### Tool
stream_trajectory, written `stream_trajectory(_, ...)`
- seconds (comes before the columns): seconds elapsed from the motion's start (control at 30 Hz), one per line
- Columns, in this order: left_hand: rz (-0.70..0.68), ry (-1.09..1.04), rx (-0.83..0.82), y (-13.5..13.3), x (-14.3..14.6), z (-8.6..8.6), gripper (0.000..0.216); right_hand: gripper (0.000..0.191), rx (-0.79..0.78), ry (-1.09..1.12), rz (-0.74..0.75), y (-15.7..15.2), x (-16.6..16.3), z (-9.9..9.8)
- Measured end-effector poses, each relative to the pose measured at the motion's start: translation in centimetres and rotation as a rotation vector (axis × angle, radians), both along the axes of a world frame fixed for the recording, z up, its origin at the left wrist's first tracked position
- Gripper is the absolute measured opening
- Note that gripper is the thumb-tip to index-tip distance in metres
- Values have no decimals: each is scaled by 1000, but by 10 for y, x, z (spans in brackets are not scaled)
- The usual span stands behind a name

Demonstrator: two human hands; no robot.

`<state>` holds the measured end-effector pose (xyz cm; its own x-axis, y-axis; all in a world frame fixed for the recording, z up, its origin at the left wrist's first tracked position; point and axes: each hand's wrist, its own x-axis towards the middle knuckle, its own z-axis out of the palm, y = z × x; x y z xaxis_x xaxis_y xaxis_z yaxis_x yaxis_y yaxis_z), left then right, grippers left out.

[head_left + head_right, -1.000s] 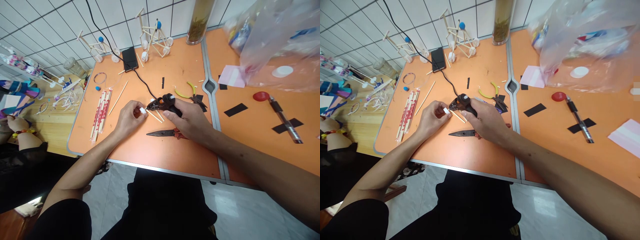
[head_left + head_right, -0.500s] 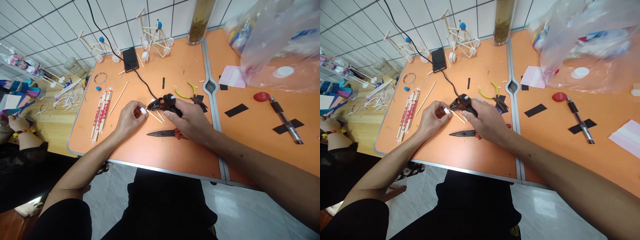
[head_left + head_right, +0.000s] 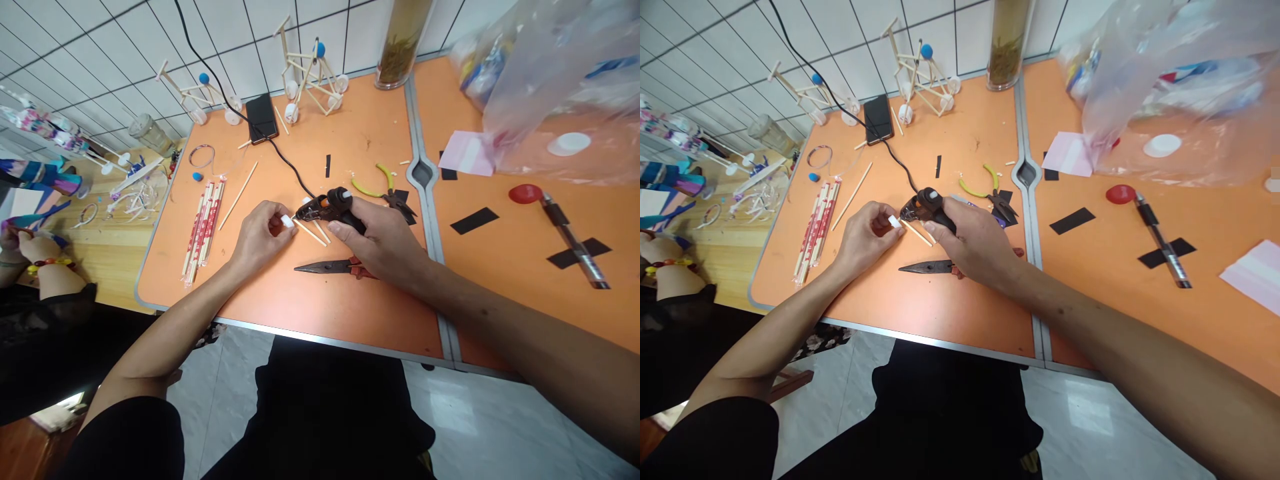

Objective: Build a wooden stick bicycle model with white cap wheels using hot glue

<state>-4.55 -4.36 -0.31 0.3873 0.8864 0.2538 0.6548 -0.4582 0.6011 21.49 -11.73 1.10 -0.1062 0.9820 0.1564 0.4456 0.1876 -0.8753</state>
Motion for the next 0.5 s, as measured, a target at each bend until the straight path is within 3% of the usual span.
stream_trajectory(0.5,2,-4,-3,0,0,0,18,24,-103,55,10,-6,-1,6)
